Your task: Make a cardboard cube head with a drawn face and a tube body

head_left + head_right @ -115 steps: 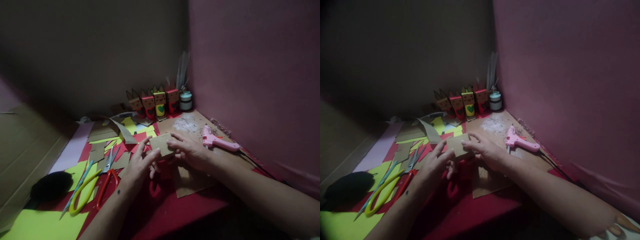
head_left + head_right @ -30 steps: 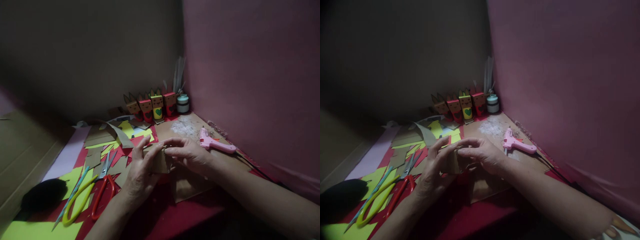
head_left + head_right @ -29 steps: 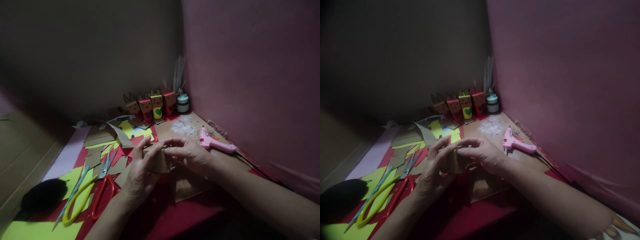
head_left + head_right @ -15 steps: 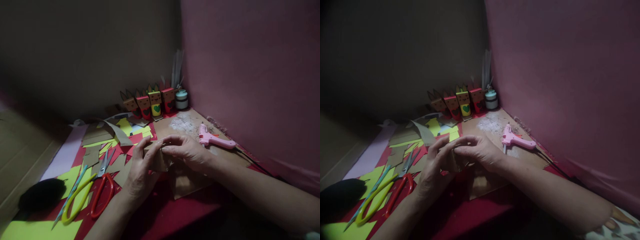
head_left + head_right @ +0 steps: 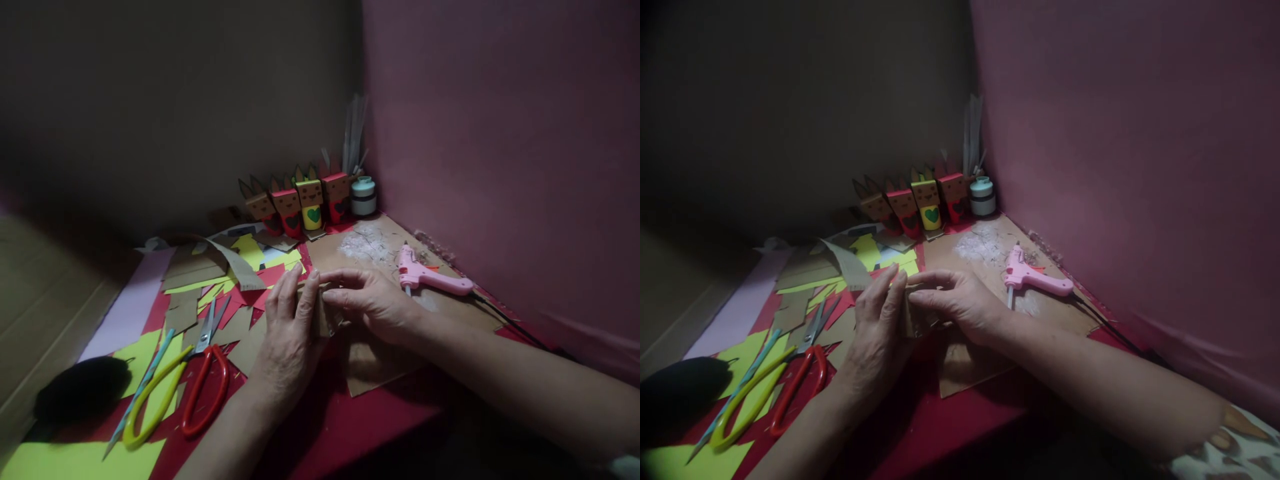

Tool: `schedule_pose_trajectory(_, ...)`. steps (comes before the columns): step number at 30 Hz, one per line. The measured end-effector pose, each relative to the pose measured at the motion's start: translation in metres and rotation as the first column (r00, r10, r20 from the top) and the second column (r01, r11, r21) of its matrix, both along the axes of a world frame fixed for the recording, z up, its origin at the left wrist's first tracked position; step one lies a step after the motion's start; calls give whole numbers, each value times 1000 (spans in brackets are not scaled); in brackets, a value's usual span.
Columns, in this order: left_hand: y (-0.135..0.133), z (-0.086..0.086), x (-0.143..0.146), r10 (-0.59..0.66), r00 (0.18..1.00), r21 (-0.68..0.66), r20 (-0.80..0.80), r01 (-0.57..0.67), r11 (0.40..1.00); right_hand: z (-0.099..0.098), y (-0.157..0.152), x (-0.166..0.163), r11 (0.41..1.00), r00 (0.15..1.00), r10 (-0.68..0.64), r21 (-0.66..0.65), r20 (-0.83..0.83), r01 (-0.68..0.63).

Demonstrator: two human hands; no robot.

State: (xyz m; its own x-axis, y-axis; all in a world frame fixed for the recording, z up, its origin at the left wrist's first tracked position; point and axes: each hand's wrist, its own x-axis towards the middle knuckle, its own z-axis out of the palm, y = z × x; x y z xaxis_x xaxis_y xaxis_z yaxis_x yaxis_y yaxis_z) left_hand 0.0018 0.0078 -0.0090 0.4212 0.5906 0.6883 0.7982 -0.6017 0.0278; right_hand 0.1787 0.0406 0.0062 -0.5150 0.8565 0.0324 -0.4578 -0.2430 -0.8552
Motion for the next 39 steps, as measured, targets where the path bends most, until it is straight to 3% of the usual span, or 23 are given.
schedule_pose_trajectory(6,-1,-2,1,-5,1000,32,-17,5,999,3,-2,0,1000,1000,2,5,-5,-2)
schedule_pose_trajectory(13,-3,-8,9,86,995,93,-41,-82,992,4,-4,-4,999,999,-47,-20,-27,46)
schedule_pose_trajectory(20,-4,-7,13,69,996,134,-57,-61,989,9,-7,-5,998,998,-50,-44,-34,49)
schedule_pose_trajectory(33,-7,-8,17,162,984,145,-77,-149,978,9,-13,-9,996,993,-56,-72,-103,49)
schedule_pose_trajectory(39,-7,-8,15,137,988,137,-68,-127,982,10,-13,-9,993,993,-66,-103,-93,57)
